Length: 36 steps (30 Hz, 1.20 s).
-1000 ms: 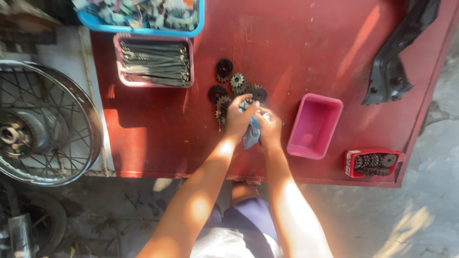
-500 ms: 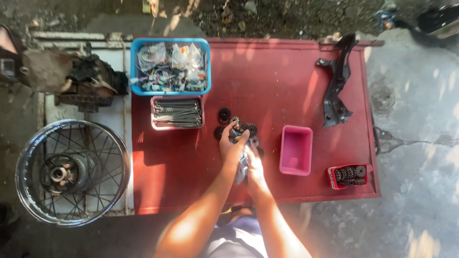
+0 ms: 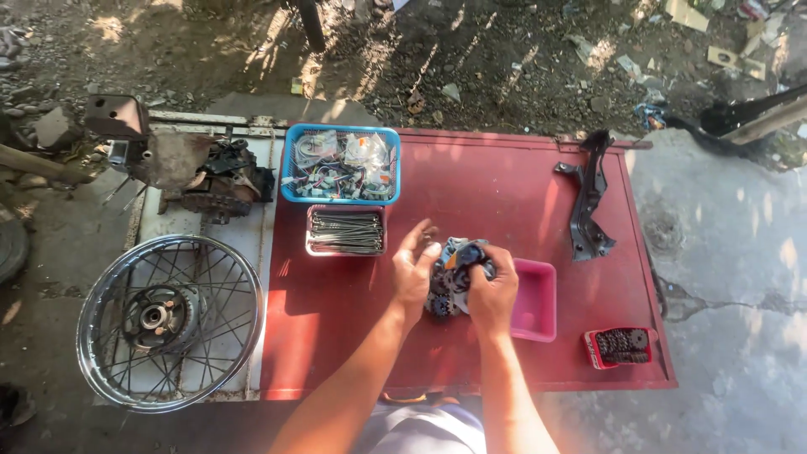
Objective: The person cleans a red plastic container filled with small metal parts using a cloth. They then empty a pink container of gears onto a red workbench and wipe each gear individually with the cloth. The cleaned gears are placed back into the pink container.
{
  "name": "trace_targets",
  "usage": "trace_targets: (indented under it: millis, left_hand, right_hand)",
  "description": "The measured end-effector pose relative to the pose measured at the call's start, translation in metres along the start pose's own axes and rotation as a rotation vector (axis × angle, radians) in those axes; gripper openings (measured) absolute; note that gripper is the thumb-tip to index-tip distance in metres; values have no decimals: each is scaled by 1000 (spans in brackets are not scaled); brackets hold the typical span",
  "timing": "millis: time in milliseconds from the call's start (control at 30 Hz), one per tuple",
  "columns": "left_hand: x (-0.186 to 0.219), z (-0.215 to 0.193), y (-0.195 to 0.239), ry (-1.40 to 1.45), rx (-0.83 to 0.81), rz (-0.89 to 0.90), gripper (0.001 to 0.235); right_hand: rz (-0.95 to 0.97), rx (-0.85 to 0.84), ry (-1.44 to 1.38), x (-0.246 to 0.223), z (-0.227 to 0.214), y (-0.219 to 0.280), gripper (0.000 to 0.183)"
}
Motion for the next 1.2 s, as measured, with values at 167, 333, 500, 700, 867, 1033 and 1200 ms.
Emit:
trace_targets:
  millis: [167,333,500,700,867,1033,1200]
  left_hand:
    - [34,18,30,38,-128,-13,48]
    - [40,30,36,110,-95,-20,47]
    - [59,52,56,55,-227,-9,56]
    - [46,51,44,87,-175,-17,68]
    - [63,59,40,19,-215,-11,67]
    - [70,73,42,96,-248,60,79]
    - [83,62,44,80,-172,40,57]
  right_hand:
    - [-18,-155,-99,-11,16,14,32]
    - [28,-213,-153,-29,11,7,48]
    - [-50,-211,-120,-34,-4,-16,41]
    - [-119,-203,-91,-34,-12,-20,35]
    - [-178,-192,-77,-37,-12,-28,30]
    - [-228,-172,-46,-42,-13,-45,27]
    - [-281,-158,-19,-34,-17,-28,23]
Point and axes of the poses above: each hand's wrist, its own y-axis away from the middle knuckle, its own z-axis out of the palm, x = y × z, the point moved 1 cm from there along -y, towards the middle knuckle, and after that the axes turned 14 degrees about -y, right-handed, at the moved point
